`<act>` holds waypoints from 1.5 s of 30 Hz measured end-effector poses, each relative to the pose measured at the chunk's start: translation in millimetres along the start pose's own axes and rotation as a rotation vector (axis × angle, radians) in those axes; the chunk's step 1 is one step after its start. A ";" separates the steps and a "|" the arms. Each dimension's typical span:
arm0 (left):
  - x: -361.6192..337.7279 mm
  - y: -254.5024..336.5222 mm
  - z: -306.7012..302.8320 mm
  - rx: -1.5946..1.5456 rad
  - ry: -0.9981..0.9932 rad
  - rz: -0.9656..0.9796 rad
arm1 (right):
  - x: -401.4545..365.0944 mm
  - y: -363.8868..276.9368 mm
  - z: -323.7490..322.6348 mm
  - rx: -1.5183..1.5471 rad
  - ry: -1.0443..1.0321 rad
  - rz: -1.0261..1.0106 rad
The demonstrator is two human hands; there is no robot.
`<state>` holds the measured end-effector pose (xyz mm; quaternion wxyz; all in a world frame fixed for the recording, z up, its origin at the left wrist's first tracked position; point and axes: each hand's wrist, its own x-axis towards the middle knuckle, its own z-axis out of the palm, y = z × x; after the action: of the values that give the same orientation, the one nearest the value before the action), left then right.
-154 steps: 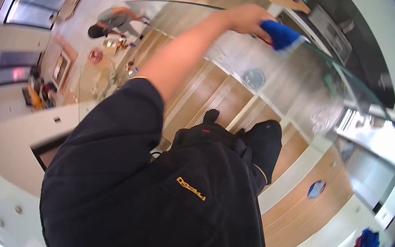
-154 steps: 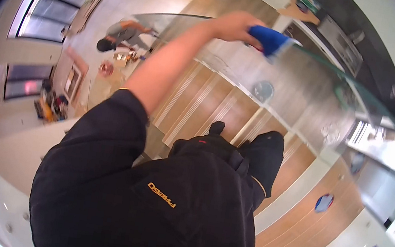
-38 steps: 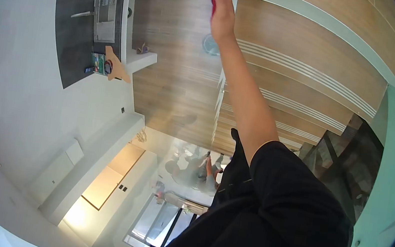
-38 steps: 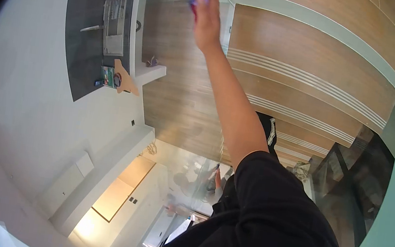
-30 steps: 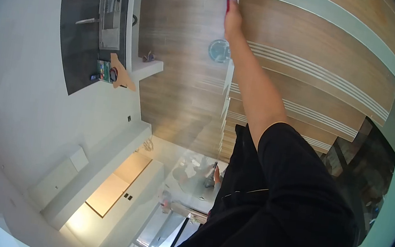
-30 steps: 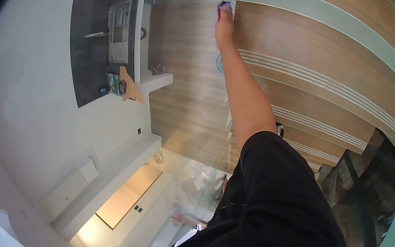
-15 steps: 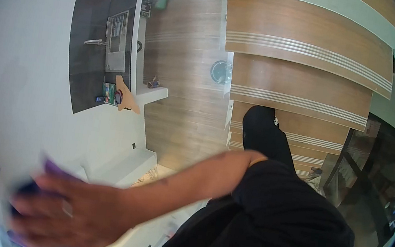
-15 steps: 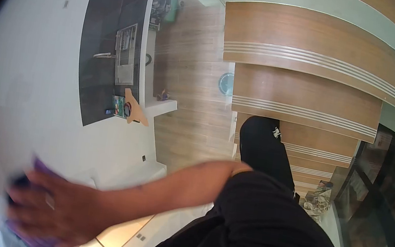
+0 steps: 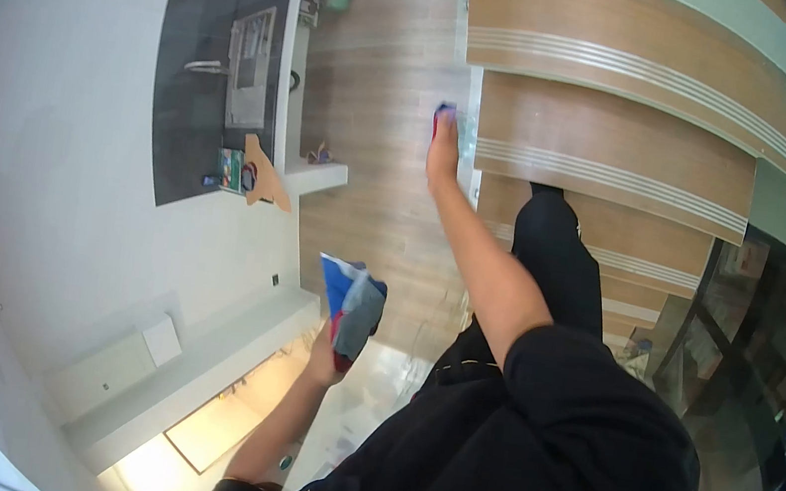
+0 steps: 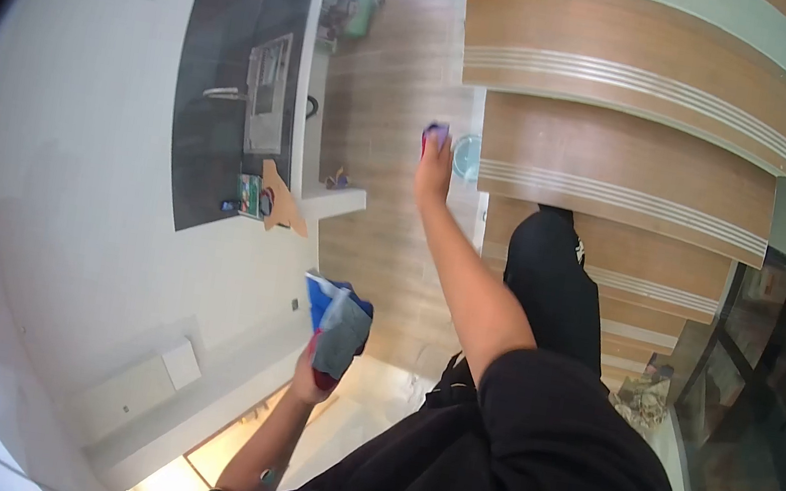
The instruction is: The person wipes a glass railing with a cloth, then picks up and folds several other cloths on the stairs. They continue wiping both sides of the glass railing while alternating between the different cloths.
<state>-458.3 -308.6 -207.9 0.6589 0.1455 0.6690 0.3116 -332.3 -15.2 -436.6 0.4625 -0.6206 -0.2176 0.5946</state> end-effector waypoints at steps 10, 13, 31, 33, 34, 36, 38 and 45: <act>-105.5 350.2 98.5 -0.069 0.073 1.163 | -298.3 -346.9 61.1 0.532 -0.419 -1.371; -120.0 361.7 91.6 -0.056 0.000 1.171 | -307.2 -388.7 85.7 0.678 -0.308 -1.391; -71.0 -71.4 -11.7 -0.338 0.030 -0.408 | -81.3 171.6 -21.2 0.203 0.040 0.251; -48.5 -18.5 4.7 -0.230 -0.013 -0.215 | -77.8 99.8 -19.4 0.033 0.018 0.176; -41.3 15.6 11.3 -0.181 -0.023 -0.129 | -65.8 86.4 -10.9 -0.019 0.015 0.094; -11.7 115.3 30.8 -0.185 -0.361 0.202 | -16.9 17.1 18.9 0.023 0.047 -0.361; -21.7 232.5 75.6 -0.101 -0.244 0.575 | 12.0 -105.5 49.1 -0.191 0.129 -0.856; -141.8 423.5 113.9 -0.161 -0.323 1.277 | -231.6 -453.9 75.6 0.305 -0.203 -1.673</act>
<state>-426.3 -45.4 169.2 0.4456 0.5084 0.3188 0.6643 -322.1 35.5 76.0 0.8059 -0.1307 -0.5619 0.1330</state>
